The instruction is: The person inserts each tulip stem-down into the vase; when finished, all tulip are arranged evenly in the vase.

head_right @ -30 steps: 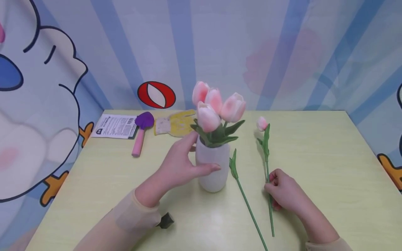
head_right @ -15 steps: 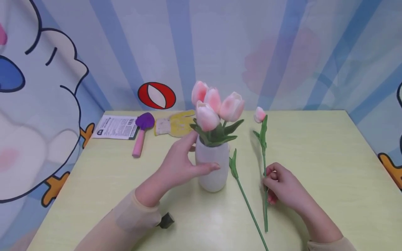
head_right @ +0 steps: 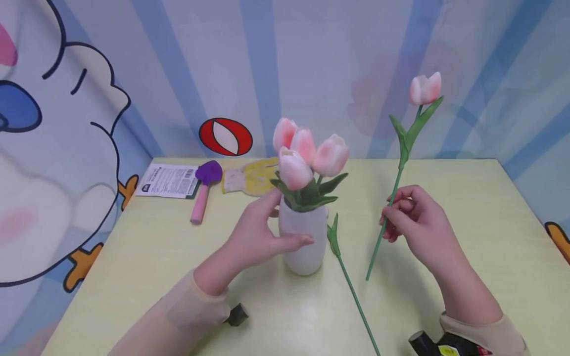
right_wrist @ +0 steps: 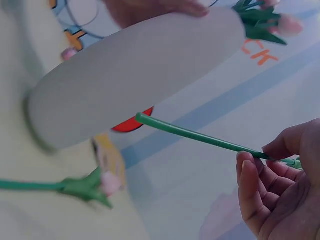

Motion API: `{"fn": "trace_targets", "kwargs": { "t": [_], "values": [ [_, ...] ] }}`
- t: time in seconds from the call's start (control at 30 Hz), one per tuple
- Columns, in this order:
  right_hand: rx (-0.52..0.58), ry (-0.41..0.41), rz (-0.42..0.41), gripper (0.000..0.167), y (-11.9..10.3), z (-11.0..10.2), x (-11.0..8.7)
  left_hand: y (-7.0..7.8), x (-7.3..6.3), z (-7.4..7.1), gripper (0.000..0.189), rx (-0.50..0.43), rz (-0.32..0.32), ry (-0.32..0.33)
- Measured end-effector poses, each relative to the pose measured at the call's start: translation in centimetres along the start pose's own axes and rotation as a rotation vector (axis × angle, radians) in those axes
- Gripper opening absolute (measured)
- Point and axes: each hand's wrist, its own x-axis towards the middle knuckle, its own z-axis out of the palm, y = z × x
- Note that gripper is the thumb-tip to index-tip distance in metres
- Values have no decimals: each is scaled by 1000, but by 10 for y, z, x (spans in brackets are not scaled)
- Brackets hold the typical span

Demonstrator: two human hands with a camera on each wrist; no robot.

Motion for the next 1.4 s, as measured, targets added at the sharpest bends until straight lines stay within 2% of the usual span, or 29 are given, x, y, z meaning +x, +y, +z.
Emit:
{"fn": "trace_targets", "kwargs": {
  "t": [0.07,0.2,0.43,0.63,0.8,0.97,1.03,1.13,1.4],
  "values": [
    [43,17,-48,14,-11,3,4,0,-1,-1,70,7,-2,1],
    [63,32,-152,14,-24,10,10,-1,-1,-4,71,14,-2,1],
    [113,77,-252,16,-41,15,12,-3,0,0,70,-21,-2,-12],
    [246,113,-367,18,-62,25,16,-3,1,0,70,-26,-30,-13],
    [319,111,-497,26,-78,30,17,-3,2,-1,72,-26,-25,-26],
    [452,161,-611,26,-87,35,17,-2,1,0,74,-37,-18,-30],
    [499,217,-637,24,-91,38,17,-2,0,1,74,-39,-12,-29],
    [548,256,-661,26,-93,41,17,-3,0,1,73,-39,0,-27],
    [494,312,-649,35,-91,43,11,-5,0,0,71,-33,30,-19]
  ]
}}
